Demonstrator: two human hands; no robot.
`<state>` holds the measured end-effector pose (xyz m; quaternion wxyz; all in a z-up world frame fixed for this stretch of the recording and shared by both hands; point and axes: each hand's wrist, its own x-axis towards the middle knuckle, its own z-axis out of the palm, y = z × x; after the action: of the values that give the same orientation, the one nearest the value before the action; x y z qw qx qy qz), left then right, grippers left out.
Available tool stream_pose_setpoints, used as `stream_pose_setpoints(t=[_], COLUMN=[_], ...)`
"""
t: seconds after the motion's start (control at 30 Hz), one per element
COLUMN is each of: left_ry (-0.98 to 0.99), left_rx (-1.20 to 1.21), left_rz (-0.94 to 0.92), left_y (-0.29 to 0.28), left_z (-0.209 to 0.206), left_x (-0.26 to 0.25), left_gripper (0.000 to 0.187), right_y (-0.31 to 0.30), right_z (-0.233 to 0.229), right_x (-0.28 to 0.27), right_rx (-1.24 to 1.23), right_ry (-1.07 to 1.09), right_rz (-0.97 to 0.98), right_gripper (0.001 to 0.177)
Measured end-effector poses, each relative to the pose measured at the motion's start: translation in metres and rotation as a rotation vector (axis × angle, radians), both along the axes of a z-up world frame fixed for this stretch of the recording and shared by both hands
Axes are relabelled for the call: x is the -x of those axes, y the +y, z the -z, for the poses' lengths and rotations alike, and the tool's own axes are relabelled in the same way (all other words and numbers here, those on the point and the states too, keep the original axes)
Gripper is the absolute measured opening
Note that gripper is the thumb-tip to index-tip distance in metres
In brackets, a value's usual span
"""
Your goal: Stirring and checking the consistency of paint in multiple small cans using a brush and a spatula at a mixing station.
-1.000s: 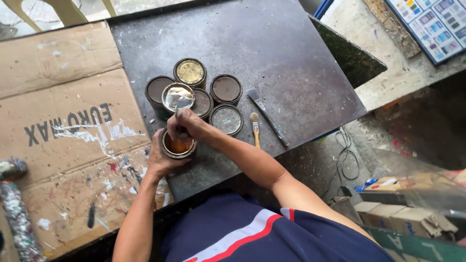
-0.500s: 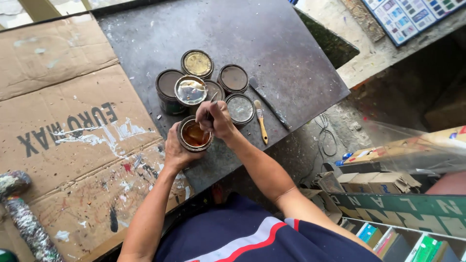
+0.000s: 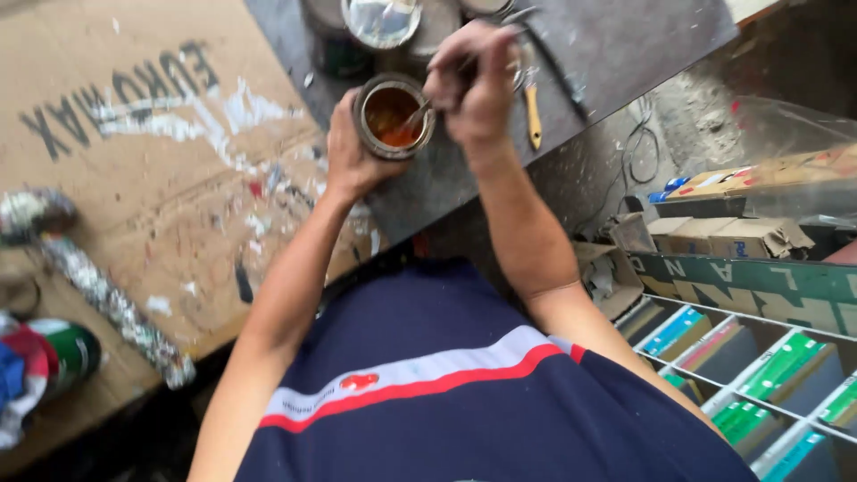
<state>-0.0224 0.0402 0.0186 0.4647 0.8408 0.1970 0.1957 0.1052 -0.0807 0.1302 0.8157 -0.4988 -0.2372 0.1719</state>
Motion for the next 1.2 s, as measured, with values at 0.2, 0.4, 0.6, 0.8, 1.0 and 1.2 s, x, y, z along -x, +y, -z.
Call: stream_pose_setpoints(t=[0.2,0.4,0.6,0.8,1.0,1.2], left_ry=[-0.114,-0.175,-0.295,-0.236,-0.317,-0.255], left_rx=[-0.018,0.131,0.005,0.062,0.051,0.053], left_rz=[0.239,0.338,0.315,0.309,0.301,0.299], left_y=[0.029,0.030,0.033,0.033,0.034,0.035], left_z=[0.029,0.004,0.022,0.025,0.023,0.026], left_x=[-0.006,-0.011,-0.013,-0.009,-0.012,-0.007], left_gripper=[0.125,0.105,0.105,0.107,0.103,0.106], right_y=[0.005,0.030,0.009,0.014,0.028,0.027], right_z=[-0.011,0.058,0.044,0.009,0.076,0.028], right_x=[-0.002,-0.004,0.003,-0.002,-0.010,0.013], right_rx=[-0.148,-0.125,0.042,-0.027,-0.002,0.256], right_ry=[-0.152,-0.188,-0.012,0.022,-0.226,-0.024], right_rz=[-0.075,0.019,-0.007,-0.091,0.074,0.247], right_gripper=[0.080,0.078,0.077,0.075,0.076,0.073])
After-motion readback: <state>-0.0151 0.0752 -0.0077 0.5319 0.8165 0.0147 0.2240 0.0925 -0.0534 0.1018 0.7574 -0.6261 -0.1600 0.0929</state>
